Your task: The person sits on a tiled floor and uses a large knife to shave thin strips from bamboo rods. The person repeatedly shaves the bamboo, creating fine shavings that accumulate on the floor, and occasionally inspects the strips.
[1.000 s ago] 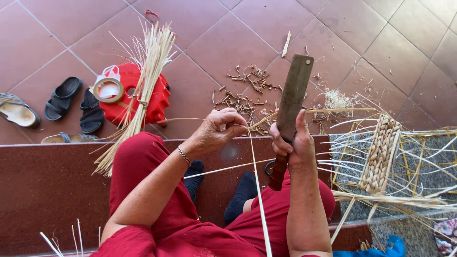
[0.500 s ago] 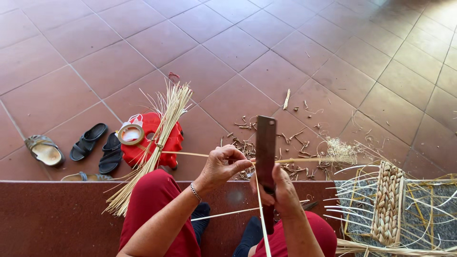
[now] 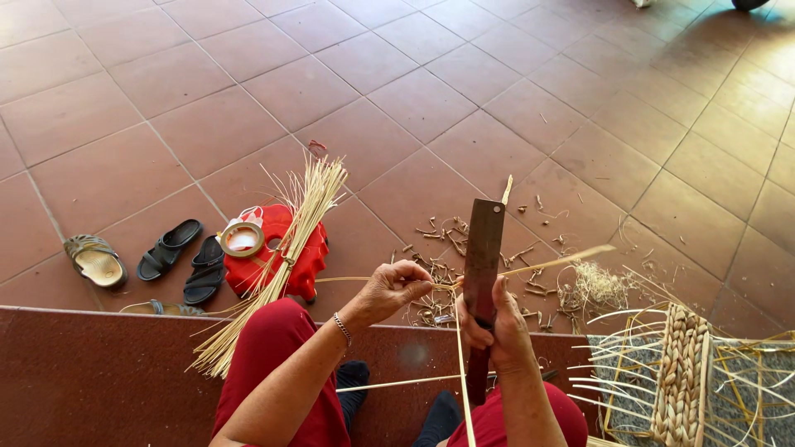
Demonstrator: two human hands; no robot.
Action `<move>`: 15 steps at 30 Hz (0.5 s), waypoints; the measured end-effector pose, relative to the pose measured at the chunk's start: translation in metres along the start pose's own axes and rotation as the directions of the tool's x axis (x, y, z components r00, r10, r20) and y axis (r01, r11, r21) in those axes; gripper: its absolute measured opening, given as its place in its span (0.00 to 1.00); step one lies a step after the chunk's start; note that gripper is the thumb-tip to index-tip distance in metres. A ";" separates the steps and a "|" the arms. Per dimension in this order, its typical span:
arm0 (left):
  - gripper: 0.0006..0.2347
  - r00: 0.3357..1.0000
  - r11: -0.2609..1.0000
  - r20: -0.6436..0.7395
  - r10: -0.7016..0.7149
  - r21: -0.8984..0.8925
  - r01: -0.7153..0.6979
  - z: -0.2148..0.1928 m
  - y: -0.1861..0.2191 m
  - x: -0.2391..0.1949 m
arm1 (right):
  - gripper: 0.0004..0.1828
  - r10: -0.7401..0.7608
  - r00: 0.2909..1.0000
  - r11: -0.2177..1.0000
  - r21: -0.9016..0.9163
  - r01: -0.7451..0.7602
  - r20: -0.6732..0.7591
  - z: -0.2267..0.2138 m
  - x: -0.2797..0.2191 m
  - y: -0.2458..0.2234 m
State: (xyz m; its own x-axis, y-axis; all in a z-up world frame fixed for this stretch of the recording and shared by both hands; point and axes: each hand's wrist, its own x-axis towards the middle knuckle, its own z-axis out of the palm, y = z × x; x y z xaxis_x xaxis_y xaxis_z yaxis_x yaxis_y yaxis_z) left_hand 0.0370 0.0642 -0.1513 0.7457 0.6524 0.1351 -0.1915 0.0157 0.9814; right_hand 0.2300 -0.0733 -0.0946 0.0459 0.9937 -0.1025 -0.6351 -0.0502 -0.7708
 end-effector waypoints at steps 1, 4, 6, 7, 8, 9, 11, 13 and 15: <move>0.06 1.000 1.000 0.003 0.000 -0.013 0.000 0.000 -0.003 0.001 | 0.36 0.007 1.000 1.000 0.010 -0.007 -0.001 -0.004 0.003 0.000; 0.07 0.997 0.997 -0.024 -0.069 0.037 0.070 0.005 -0.011 0.001 | 0.35 0.027 0.995 0.999 -0.020 -0.029 -0.094 -0.016 0.009 0.004; 0.07 0.996 0.993 -0.035 -0.085 0.076 0.088 0.004 -0.014 0.002 | 0.34 0.065 0.992 0.998 -0.006 -0.066 -0.112 -0.024 0.014 0.006; 0.07 0.997 0.994 -0.029 -0.069 0.083 0.071 0.004 -0.015 0.003 | 0.34 0.084 0.989 0.996 0.002 -0.084 -0.120 -0.028 0.016 0.007; 0.07 0.998 0.994 -0.022 -0.053 0.090 0.055 0.003 -0.017 0.003 | 0.34 0.095 0.988 0.995 0.000 -0.095 -0.122 -0.033 0.018 0.008; 0.07 0.996 0.994 -0.012 -0.087 0.067 0.087 0.002 -0.018 0.004 | 0.34 0.105 0.987 0.994 -0.003 -0.106 -0.124 -0.037 0.020 0.009; 0.07 0.989 0.988 0.014 -0.150 0.025 0.150 -0.001 -0.020 0.004 | 0.34 0.111 0.986 0.994 -0.005 -0.112 -0.123 -0.044 0.023 0.011; 0.08 0.990 0.991 0.031 -0.135 0.027 0.134 -0.001 -0.021 0.003 | 0.33 0.102 0.988 0.995 -0.001 -0.102 -0.116 -0.051 0.026 0.013; 0.08 0.990 0.990 0.036 -0.140 0.039 0.138 -0.006 -0.021 0.003 | 0.33 0.108 0.985 0.994 0.002 -0.109 -0.134 -0.055 0.030 0.016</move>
State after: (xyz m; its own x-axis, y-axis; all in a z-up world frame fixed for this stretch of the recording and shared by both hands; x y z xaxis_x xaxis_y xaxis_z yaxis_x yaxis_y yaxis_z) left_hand 0.0392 0.0707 -0.1728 0.7876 0.6162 0.0014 -0.0616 0.0765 0.9952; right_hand 0.2639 -0.0501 -0.1446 0.0797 0.9599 -0.2686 -0.6382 -0.1579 -0.7535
